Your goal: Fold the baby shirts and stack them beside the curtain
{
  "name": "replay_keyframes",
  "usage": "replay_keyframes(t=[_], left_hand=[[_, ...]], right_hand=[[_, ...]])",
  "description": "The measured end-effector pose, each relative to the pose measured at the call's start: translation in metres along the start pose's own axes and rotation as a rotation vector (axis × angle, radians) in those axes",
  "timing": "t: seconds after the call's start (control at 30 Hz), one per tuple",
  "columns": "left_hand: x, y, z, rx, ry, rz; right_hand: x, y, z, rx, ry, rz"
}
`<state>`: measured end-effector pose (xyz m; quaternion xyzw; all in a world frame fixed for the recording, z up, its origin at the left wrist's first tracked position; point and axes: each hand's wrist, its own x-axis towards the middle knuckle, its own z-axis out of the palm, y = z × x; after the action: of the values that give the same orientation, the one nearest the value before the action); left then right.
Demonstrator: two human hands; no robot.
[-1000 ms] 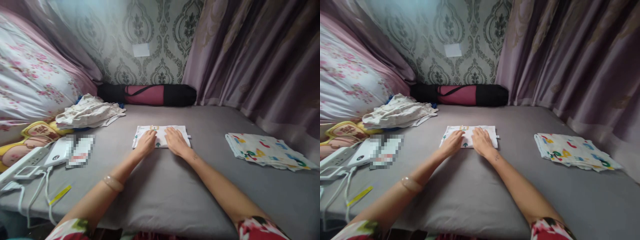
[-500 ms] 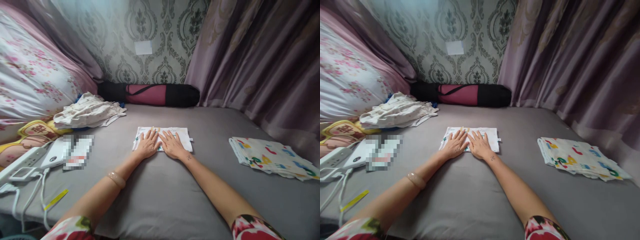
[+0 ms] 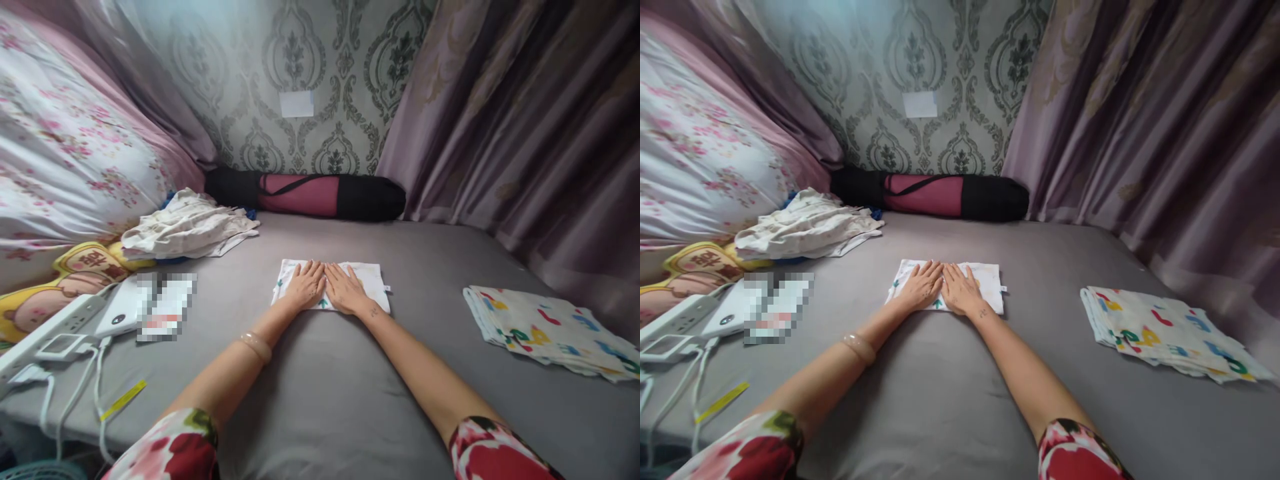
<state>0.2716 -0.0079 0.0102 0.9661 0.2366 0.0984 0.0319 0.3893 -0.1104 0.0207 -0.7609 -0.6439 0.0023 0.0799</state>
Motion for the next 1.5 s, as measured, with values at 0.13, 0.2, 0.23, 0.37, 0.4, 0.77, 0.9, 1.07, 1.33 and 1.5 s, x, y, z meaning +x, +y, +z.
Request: replay_keyframes(t=[0.13, 0.2, 0.23, 0.37, 0.4, 0.77, 0.9, 1.07, 1.33, 1.5], left_hand=[[0.000, -0.002, 0.008, -0.009, -0.006, -0.006], [0.001, -0.003, 0.005, -0.013, -0.032, -0.003], [0.001, -0.004, 0.002, -0.018, -0.052, 0.002], [0.000, -0.011, -0.007, -0.011, -0.054, -0.034], [0.000, -0.013, -0.007, -0.003, -0.039, -0.053], [-0.005, -0.021, -0.002, 0.014, -0.055, -0.085], [-0.012, -0.024, -0.012, 0.058, -0.005, -0.109], [-0.022, -0.035, -0.010, 0.061, -0.026, -0.203], [-0.018, -0.052, 0.002, -0.073, -0.002, -0.153], [-0.032, -0.070, 0.006, -0.174, 0.101, -0.148]], right_hand=[[0.000, 0.001, 0.009, 0.020, 0.004, 0.016], [0.000, 0.002, 0.007, 0.032, -0.008, 0.017], [0.000, 0.004, 0.005, 0.040, -0.025, 0.015], [-0.002, 0.011, -0.004, 0.041, -0.052, 0.030], [-0.003, 0.012, -0.005, 0.031, -0.040, 0.045], [-0.010, 0.018, 0.000, 0.074, -0.011, 0.085], [-0.020, 0.026, -0.010, 0.076, 0.010, 0.159], [-0.036, 0.037, -0.010, -0.017, 0.024, 0.301], [-0.038, 0.043, -0.006, 0.003, -0.016, 0.325], [-0.028, 0.025, -0.018, 0.013, 0.007, 0.305]])
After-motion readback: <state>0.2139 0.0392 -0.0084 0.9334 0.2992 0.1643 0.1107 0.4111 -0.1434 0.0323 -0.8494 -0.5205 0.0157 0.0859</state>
